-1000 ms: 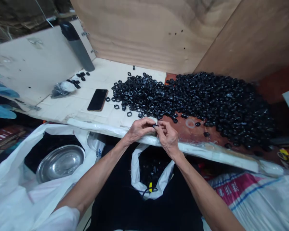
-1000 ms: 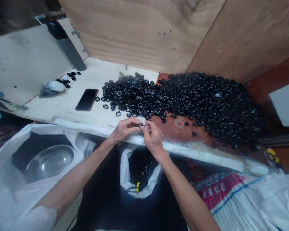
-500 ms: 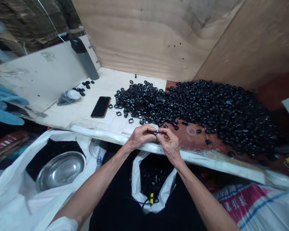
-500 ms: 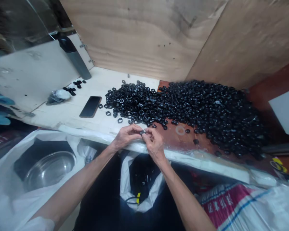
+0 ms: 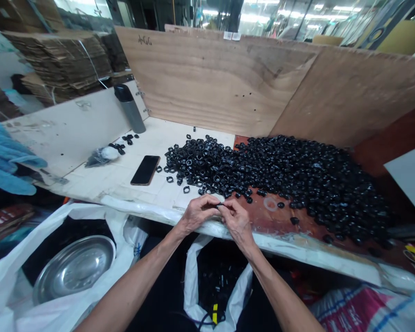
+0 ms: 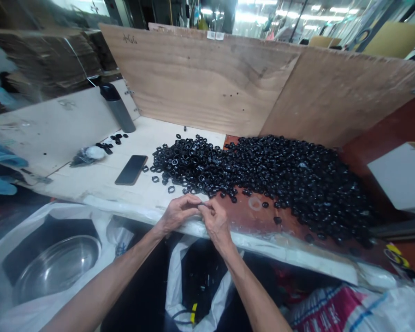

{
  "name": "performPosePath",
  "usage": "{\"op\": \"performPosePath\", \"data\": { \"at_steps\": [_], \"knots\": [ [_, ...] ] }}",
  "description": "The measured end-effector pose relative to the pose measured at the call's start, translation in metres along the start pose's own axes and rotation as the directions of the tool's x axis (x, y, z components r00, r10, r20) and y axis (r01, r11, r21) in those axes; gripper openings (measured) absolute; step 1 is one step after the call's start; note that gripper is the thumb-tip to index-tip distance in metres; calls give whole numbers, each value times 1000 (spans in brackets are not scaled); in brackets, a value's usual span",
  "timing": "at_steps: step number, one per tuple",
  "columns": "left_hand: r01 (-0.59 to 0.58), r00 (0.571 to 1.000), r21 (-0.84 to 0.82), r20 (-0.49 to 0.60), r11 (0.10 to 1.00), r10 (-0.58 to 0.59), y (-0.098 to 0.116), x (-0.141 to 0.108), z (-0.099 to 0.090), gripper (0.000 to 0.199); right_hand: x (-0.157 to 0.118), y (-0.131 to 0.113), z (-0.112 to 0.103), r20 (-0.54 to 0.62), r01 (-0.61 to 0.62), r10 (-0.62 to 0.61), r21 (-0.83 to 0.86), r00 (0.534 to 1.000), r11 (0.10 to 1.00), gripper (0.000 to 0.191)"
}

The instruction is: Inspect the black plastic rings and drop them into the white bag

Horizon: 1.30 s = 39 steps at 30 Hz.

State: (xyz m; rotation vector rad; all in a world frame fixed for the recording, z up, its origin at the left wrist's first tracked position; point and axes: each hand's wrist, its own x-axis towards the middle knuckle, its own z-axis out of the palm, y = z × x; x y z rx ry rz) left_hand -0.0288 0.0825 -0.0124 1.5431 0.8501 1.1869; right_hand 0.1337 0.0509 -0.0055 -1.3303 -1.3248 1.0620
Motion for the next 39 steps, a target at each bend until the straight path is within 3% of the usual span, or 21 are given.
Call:
{"op": "performPosePath", "data": {
  "at_steps": [4,8,10,14,17,20,25,27,30,33,36,39],
  "knots": [
    [167,986,-131,6,977,-168,10,1,3,29,0,4,-3,-5,83,-83,-26,997,996,22],
    [223,975,-149,25,963,-222,8,1,3,32,-2,3,-9,32,120,-118,-59,993,991,25],
    [179,984,-119,28,977,-177,3,-1,1,30,-4,0,-9,33,108,-104,-144,994,984,23],
    [-35,999,27,-4,999,35,-8,-4,-1,24,-5,-7,-7,20,81,-78,-286,997,955,25],
    [-162,987,114,11,980,162,-11,-6,-3,20,-3,-11,-5,37,-10,20,-265,999,964,36],
    [-216,976,133,30,967,214,-11,-5,-3,18,-1,-12,-5,54,-68,83,-244,995,967,44],
    [-153,988,107,30,982,151,-5,-3,-2,19,3,-11,-7,26,41,-34,-358,999,933,46],
    [-92,996,79,8,993,92,-2,-3,-1,20,4,-10,-6,-8,95,-105,-370,994,924,38],
    [30,999,-23,-24,999,-31,-1,-3,0,26,3,-8,-6,-40,172,-193,-295,980,940,23],
    [105,994,-125,-25,987,-109,-3,-3,0,29,1,-6,-8,44,229,-225,-222,973,948,20],
    [87,996,-125,-23,988,-90,-6,-3,0,28,1,-5,-8,56,214,-207,-254,977,943,20],
    [18,999,-67,-33,998,-20,-6,-3,-1,25,3,-5,-6,51,248,-250,-425,967,870,29]
  ]
}}
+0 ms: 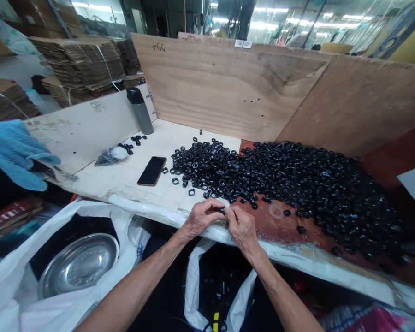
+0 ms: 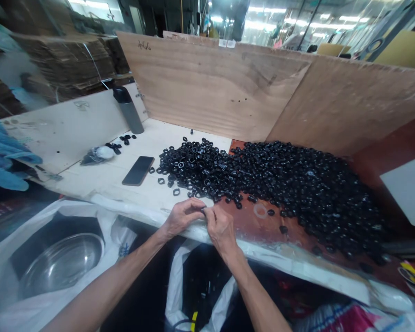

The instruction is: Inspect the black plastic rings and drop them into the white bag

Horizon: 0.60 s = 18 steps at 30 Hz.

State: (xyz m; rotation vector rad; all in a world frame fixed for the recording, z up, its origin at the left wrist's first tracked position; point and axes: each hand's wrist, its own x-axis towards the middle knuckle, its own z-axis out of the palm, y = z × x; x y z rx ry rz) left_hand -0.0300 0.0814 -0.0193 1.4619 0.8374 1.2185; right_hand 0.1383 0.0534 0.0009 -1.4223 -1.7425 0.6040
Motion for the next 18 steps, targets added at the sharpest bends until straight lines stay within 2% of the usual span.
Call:
{"op": "performPosePath", "data": {
  "at_steps": [3,6,8,10,12,18],
  "knots": [
    [4,1000,-7,10,1000,-4,2,0,0,23,2,-3,0,-10,2,-3,-94,1000,996,39],
    [69,998,-55,-6,996,-69,4,0,1,24,0,-4,-3,-20,-62,62,17,998,998,31],
    [91,996,-68,-7,994,-92,5,0,1,24,-2,-3,-6,18,-44,43,78,999,996,30],
    [92,996,-62,-4,994,-93,5,0,0,24,-4,-1,-8,47,-29,27,47,999,998,31],
    [91,996,-56,-5,994,-92,4,0,-1,26,-5,0,-9,41,-43,43,4,998,999,42],
    [87,996,-8,-16,996,-87,2,1,-3,27,-6,0,-7,32,11,-12,40,999,999,31]
  ]
}}
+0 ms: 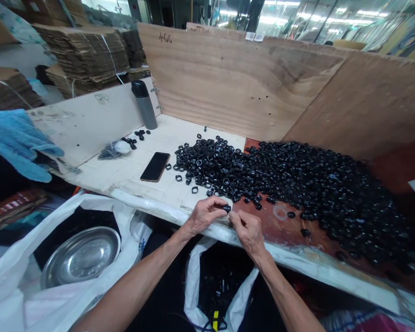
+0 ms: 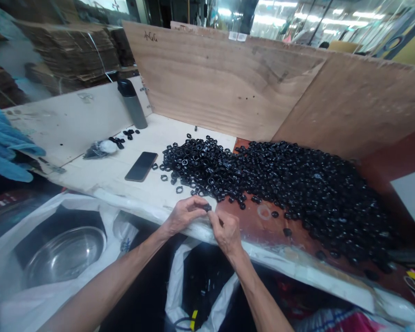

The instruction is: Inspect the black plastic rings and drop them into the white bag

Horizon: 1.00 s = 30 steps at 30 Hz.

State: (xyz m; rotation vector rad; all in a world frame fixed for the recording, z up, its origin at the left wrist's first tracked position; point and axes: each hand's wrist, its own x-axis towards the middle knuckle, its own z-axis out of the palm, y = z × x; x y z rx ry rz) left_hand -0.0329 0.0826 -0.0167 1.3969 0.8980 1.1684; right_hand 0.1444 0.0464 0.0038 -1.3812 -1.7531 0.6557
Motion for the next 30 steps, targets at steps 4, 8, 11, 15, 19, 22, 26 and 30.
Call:
{"op": "performPosePath", "data": {
  "at_steps": [4,8,11,15,19,22,26,30],
  "knots": [
    [24,1000,-8,9,1000,-24,3,0,0,26,1,1,0,-28,22,-21,41,999,999,24],
    [58,998,-15,25,998,-58,9,0,1,26,2,1,-3,-36,-32,32,23,999,999,23],
    [85,995,-46,60,995,-82,12,0,1,26,3,1,-3,-16,28,-27,66,1000,997,19],
    [38,995,-28,96,999,-35,11,1,1,26,-2,-3,6,-12,-68,71,159,997,985,17],
    [-209,969,148,162,967,185,15,-5,-2,20,-16,-9,8,71,-368,375,426,924,826,26],
    [-231,925,220,352,948,144,24,-14,-6,18,-19,-4,-7,242,-458,392,375,888,806,31],
    [-121,925,382,379,916,-36,24,-10,2,23,1,19,-30,-128,-226,211,-113,969,968,24],
    [-179,982,660,80,730,168,2,19,31,30,28,41,-26,-152,-59,-11,-451,988,891,33]
  ]
}}
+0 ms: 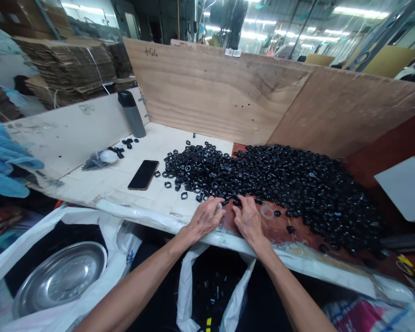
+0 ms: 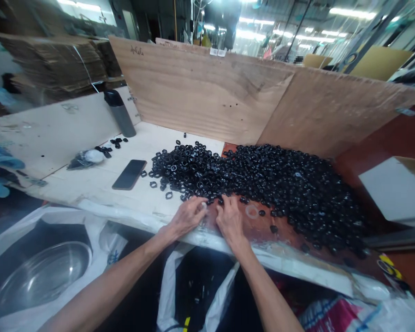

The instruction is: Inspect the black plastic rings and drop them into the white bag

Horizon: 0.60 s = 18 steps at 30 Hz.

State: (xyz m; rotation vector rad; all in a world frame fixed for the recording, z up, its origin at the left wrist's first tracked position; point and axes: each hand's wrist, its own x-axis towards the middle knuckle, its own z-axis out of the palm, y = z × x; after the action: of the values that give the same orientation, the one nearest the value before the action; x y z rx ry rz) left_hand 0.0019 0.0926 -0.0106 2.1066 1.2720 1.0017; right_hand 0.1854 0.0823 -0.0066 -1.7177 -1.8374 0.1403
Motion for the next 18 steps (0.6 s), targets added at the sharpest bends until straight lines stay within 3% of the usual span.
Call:
{"op": "performPosePath", "data": {
  "at_steps": [3,5,10,12,15,16,18],
  "knots": [
    [12,1000,149,-14,989,-10,-3,15,21,27,3,1,12,50,8,-2,-125,999,992,24],
    [6,1000,168,1,986,-6,-4,16,24,20,0,2,16,39,22,-18,-114,999,993,21],
    [-58,997,70,52,996,55,-8,-4,6,15,-13,1,12,-11,89,-88,166,996,982,15],
    [34,997,77,-76,996,-28,-11,-14,-6,18,-17,-6,8,-14,20,-16,309,1000,951,13],
    [275,920,158,-330,948,-212,-21,-20,-24,24,-20,-22,4,81,-10,-29,442,996,897,12],
    [324,902,186,-355,928,-244,-25,-19,-29,28,-20,-26,4,125,24,-90,455,988,890,11],
    [341,914,230,-308,911,-264,-32,-14,-35,34,-18,-33,8,176,96,-193,448,965,889,11]
  ]
}}
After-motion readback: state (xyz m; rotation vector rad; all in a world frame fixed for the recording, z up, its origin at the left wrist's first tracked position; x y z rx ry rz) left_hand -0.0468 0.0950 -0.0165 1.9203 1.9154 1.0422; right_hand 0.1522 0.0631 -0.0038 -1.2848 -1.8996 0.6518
